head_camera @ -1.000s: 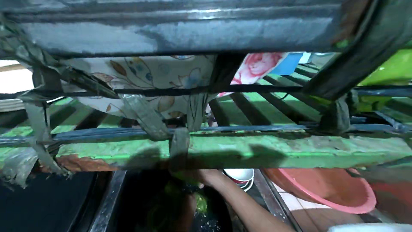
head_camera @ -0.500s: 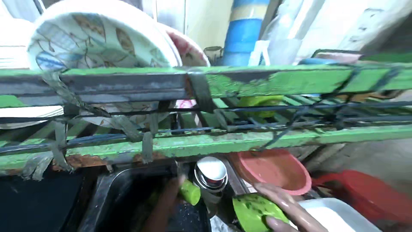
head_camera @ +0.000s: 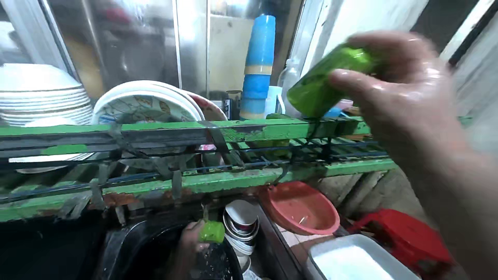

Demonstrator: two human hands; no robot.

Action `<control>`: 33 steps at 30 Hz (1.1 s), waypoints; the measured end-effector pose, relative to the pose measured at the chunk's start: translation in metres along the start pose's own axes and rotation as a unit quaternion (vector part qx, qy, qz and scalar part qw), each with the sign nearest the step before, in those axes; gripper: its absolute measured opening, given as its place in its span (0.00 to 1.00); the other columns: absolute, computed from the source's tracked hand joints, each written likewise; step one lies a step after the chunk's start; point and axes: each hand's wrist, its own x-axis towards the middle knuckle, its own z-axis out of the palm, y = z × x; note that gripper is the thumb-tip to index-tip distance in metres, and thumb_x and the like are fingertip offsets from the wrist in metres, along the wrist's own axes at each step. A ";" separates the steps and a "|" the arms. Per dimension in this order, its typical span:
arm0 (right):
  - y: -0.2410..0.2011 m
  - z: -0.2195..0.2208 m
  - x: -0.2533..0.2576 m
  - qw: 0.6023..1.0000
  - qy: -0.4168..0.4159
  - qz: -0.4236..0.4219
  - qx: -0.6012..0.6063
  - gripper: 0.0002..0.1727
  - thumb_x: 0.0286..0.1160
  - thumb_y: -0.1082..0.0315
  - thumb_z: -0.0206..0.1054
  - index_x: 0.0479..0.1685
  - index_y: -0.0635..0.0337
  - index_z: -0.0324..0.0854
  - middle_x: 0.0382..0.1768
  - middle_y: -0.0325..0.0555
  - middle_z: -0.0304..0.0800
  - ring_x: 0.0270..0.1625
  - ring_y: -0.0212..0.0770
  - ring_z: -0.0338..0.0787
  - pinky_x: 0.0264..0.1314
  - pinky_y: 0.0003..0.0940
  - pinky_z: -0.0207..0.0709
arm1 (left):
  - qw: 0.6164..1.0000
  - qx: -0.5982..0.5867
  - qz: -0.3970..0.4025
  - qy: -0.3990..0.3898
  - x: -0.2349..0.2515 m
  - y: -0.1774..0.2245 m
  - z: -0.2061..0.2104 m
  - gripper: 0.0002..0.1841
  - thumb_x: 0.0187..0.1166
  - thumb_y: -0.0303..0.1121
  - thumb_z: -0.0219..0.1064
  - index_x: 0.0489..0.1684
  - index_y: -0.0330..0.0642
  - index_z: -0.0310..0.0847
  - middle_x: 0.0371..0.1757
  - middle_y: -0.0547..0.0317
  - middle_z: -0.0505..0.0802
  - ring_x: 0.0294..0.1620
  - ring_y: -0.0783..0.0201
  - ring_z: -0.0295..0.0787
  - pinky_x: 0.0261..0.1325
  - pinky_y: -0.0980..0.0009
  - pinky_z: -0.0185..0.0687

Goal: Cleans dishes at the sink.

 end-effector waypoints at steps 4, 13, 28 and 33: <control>0.002 0.030 0.027 0.977 -0.124 0.096 -0.147 0.23 0.78 0.59 0.73 0.72 0.47 0.82 0.70 0.52 0.82 0.66 0.47 0.85 0.66 0.54 0.77 | 0.999 0.024 0.004 -0.025 -0.001 0.000 0.007 0.25 0.88 0.44 0.64 0.75 0.37 0.76 0.68 0.37 0.87 0.67 0.44 0.85 0.65 0.44 0.81; 0.028 0.021 -0.033 0.966 -0.076 -0.196 -0.150 0.22 0.92 0.56 0.52 0.72 0.54 0.82 0.73 0.54 0.79 0.75 0.38 0.78 0.77 0.35 0.72 | 0.780 0.425 0.459 0.005 -0.004 -0.002 0.001 0.14 0.80 0.34 0.68 0.39 0.28 0.92 0.59 0.41 0.94 0.72 0.44 0.85 0.83 0.53 0.70; 0.105 0.257 -0.306 0.622 -0.331 0.653 0.278 0.35 0.82 0.59 0.67 0.87 0.53 0.57 0.56 0.62 0.85 0.42 0.55 0.91 0.33 0.49 0.86 | 0.946 0.279 0.114 0.116 0.066 -0.049 -0.018 0.22 0.93 0.37 0.52 0.77 0.31 0.75 0.77 0.37 0.82 0.80 0.47 0.77 0.84 0.52 0.68; 0.080 0.312 -0.243 0.651 -0.442 0.586 0.193 0.26 0.88 0.54 0.63 0.76 0.61 0.73 0.58 0.57 0.85 0.48 0.46 0.90 0.43 0.40 0.87 | 0.848 0.513 -0.086 0.101 0.080 -0.069 -0.072 0.28 0.94 0.45 0.50 0.81 0.33 0.72 0.80 0.36 0.80 0.83 0.41 0.73 0.85 0.45 0.64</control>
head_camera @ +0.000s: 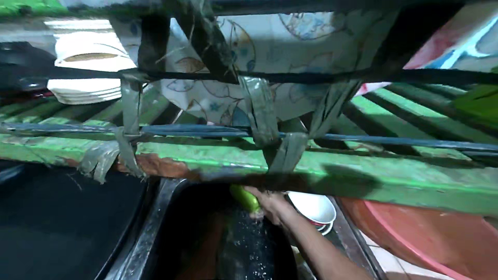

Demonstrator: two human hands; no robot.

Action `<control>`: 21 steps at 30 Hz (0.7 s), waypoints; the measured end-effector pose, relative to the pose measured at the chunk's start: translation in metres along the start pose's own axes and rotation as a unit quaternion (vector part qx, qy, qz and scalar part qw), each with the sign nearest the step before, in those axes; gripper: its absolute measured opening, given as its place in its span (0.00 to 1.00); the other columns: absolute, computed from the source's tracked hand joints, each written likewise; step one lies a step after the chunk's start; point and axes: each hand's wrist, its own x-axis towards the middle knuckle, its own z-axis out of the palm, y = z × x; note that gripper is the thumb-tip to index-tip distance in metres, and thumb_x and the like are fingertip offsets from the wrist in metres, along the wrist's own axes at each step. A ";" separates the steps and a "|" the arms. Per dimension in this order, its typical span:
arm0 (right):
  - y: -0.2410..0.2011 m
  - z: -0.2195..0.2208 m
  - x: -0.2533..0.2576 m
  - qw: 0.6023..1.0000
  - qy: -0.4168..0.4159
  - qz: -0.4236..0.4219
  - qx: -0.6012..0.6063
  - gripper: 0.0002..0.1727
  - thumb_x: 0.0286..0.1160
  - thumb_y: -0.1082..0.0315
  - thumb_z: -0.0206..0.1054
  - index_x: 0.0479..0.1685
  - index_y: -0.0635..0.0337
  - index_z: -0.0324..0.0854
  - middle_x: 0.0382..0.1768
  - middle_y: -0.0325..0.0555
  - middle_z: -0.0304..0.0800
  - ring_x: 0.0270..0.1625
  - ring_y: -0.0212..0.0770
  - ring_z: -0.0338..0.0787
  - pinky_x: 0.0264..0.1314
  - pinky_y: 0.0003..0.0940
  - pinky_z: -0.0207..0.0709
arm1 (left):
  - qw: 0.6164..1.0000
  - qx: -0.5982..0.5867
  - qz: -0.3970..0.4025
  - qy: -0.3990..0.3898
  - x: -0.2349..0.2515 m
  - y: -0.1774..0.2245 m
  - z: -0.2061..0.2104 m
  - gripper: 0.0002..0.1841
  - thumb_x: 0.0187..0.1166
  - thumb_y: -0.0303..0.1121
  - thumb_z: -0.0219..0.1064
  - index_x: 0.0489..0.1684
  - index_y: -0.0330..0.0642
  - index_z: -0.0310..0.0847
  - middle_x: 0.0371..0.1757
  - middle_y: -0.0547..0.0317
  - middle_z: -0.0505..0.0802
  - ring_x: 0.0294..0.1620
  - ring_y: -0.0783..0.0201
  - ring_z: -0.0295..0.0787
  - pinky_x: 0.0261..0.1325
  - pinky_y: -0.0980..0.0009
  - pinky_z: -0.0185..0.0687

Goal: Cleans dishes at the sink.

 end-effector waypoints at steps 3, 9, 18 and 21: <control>-0.032 0.008 0.004 0.957 -0.043 -0.054 -0.281 0.26 0.88 0.57 0.61 0.75 0.68 0.75 0.70 0.62 0.81 0.71 0.50 0.82 0.74 0.45 0.74 | 0.994 0.089 0.060 0.008 -0.009 -0.006 0.009 0.24 0.93 0.41 0.50 0.79 0.37 0.76 0.79 0.39 0.81 0.82 0.40 0.74 0.82 0.42 0.68; -0.006 -0.026 -0.035 0.930 0.001 -0.167 -0.328 0.30 0.74 0.47 0.74 0.72 0.53 0.82 0.67 0.54 0.86 0.70 0.49 0.85 0.76 0.52 0.75 | 0.962 0.023 0.273 -0.002 -0.047 0.030 0.007 0.22 0.89 0.42 0.58 0.70 0.36 0.83 0.69 0.37 0.88 0.73 0.42 0.83 0.78 0.44 0.74; 0.094 -0.142 -0.154 0.946 0.118 -0.195 -0.232 0.35 0.59 0.65 0.83 0.70 0.66 0.77 0.68 0.65 0.80 0.68 0.57 0.84 0.70 0.55 0.79 | 0.898 -0.400 0.122 -0.140 -0.082 0.070 -0.017 0.26 0.92 0.50 0.54 0.71 0.35 0.78 0.63 0.39 0.88 0.59 0.48 0.89 0.58 0.51 0.87; 0.089 -0.163 -0.210 0.914 0.178 -0.297 -0.211 0.34 0.76 0.58 0.70 0.81 0.64 0.74 0.74 0.66 0.77 0.75 0.54 0.80 0.78 0.51 0.74 | 0.950 -0.047 0.308 0.018 -0.112 0.085 -0.047 0.23 0.87 0.43 0.61 0.57 0.27 0.86 0.70 0.37 0.85 0.76 0.45 0.80 0.81 0.53 0.71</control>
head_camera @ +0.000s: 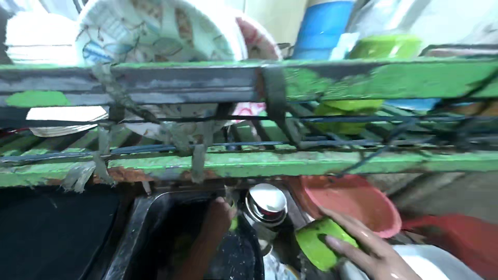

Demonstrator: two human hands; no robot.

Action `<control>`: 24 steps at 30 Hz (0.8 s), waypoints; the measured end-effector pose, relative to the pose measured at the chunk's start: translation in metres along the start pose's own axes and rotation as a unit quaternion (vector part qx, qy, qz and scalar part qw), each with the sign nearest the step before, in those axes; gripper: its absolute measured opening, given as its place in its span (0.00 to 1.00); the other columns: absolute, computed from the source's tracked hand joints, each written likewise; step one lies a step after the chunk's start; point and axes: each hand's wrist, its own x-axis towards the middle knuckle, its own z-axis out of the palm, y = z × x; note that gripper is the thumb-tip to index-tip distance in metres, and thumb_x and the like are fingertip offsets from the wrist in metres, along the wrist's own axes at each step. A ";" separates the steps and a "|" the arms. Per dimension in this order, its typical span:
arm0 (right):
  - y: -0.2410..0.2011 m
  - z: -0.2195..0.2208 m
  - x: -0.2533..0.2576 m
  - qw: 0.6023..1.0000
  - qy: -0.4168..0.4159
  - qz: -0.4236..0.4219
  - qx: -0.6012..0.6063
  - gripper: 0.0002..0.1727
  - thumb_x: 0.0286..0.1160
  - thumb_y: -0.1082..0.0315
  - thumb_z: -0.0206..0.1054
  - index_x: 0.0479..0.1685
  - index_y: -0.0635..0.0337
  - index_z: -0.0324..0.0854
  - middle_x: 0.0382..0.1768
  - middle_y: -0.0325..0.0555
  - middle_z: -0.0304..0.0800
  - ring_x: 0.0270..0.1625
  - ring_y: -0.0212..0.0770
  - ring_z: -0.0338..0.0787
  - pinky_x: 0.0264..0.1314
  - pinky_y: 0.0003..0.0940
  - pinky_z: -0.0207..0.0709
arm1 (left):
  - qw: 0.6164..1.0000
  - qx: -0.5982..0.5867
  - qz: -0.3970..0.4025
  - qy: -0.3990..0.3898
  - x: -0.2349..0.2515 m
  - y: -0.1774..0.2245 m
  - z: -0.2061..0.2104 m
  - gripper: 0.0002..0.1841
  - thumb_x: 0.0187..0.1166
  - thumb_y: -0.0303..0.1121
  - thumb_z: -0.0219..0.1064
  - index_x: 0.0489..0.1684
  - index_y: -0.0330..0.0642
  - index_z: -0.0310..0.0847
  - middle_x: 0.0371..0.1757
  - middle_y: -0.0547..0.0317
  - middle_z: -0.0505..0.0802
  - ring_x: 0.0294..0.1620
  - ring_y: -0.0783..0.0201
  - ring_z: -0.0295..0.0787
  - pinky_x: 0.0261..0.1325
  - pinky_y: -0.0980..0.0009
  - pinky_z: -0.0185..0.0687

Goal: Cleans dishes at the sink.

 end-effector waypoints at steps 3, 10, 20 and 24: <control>-0.050 -0.049 -0.019 0.981 0.059 -0.185 -0.007 0.29 0.84 0.53 0.64 0.80 0.57 0.76 0.78 0.55 0.76 0.82 0.40 0.73 0.85 0.39 0.68 | 0.955 0.103 0.209 0.185 -0.017 -0.001 -0.002 0.16 0.83 0.39 0.66 0.42 0.33 0.92 0.59 0.43 0.93 0.73 0.41 0.84 0.76 0.49 0.78; -0.151 -0.137 0.034 0.856 0.300 -0.412 0.091 0.30 0.76 0.59 0.72 0.75 0.60 0.71 0.66 0.39 0.85 0.66 0.37 0.87 0.72 0.34 0.82 | 0.975 -0.205 -0.023 0.087 -0.006 -0.038 0.013 0.18 0.86 0.38 0.64 0.54 0.27 0.87 0.52 0.36 0.93 0.56 0.47 0.91 0.65 0.51 0.84; -0.235 -0.144 0.141 0.941 0.282 -0.126 -0.136 0.22 0.84 0.49 0.64 0.72 0.46 0.81 0.65 0.47 0.87 0.63 0.41 0.87 0.66 0.52 0.78 | 0.999 0.034 0.030 -0.015 0.000 0.010 -0.007 0.19 0.86 0.39 0.64 0.63 0.32 0.87 0.77 0.41 0.82 0.85 0.46 0.69 0.88 0.54 0.61; -0.220 -0.143 0.119 0.878 0.322 -0.260 -0.239 0.26 0.94 0.48 0.45 0.70 0.52 0.81 0.58 0.38 0.86 0.57 0.23 0.82 0.62 0.30 0.76 | 0.908 0.085 0.312 0.268 -0.008 -0.012 0.012 0.09 0.75 0.32 0.71 0.33 0.34 0.92 0.57 0.47 0.95 0.69 0.44 0.87 0.74 0.52 0.82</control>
